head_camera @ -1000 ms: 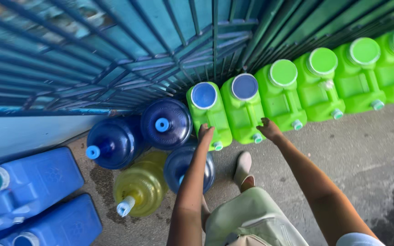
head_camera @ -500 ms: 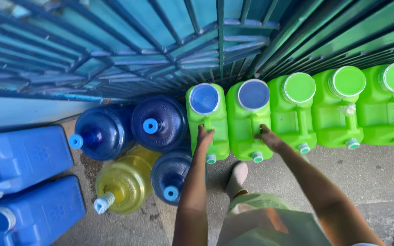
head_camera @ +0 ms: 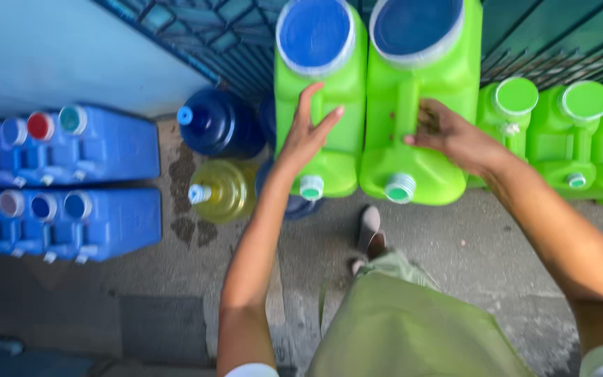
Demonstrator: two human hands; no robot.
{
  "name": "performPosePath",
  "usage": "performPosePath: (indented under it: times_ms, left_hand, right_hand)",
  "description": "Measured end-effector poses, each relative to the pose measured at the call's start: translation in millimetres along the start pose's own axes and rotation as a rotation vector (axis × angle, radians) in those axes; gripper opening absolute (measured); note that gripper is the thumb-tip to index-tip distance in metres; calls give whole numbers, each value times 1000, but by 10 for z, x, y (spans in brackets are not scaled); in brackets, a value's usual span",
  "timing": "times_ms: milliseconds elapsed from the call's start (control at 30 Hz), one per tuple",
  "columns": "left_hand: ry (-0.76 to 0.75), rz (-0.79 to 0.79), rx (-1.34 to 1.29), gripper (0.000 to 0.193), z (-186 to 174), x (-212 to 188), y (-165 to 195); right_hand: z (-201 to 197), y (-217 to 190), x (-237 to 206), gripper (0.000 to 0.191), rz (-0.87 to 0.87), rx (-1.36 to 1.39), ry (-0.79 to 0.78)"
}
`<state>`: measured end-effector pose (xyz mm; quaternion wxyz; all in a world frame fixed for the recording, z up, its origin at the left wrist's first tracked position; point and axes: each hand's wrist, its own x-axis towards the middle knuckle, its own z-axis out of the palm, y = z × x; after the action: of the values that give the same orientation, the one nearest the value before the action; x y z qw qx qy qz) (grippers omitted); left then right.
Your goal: The person takes packets from a shelf, fills a blue plastic jug with water from a tap, and wipes the counter with a black cloth. They rinse the cloth in the sink, arrange blue jugs on the floor, carry green jugs inside, and scrub a green jug with a yellow sponge under running water.
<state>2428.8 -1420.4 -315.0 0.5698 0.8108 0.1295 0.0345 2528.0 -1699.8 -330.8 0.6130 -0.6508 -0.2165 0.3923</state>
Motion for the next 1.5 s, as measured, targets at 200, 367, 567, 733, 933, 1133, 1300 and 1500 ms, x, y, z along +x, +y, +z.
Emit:
performPosePath:
  times_ms: [200, 367, 567, 733, 933, 1133, 1300, 1500]
  left_hand:
    - [20, -208, 587, 94, -103, -779, 947]
    - [140, -290, 807, 94, -70, -856, 792]
    - [213, -883, 940, 84, -303, -662, 49]
    - [154, -1071, 1047, 84, -789, -1274, -322]
    - [239, -1234, 1079, 77, -1312, -2346, -254]
    - [574, -1298, 920, 78, -1545, -3074, -249]
    - [883, -1219, 654, 79, -1533, -3608, -271]
    - [1166, -1033, -188, 48, -1731, -4107, -269]
  right_hand:
    - [725, -661, 2, 91, 244, 481, -105]
    - [1492, -535, 455, 83, 71, 425, -286]
    - [666, -80, 802, 66, -189, 260, -514]
    - [-1372, 1521, 1049, 30, 108, 423, 270]
    - [-1588, 3289, 1050, 73, 610, -289, 576]
    - [-1374, 3442, 1208, 67, 610, -156, 491]
    - [-1183, 2874, 1393, 43, 580, 124, 299]
    - [-745, 1526, 1710, 55, 717, -216, -32]
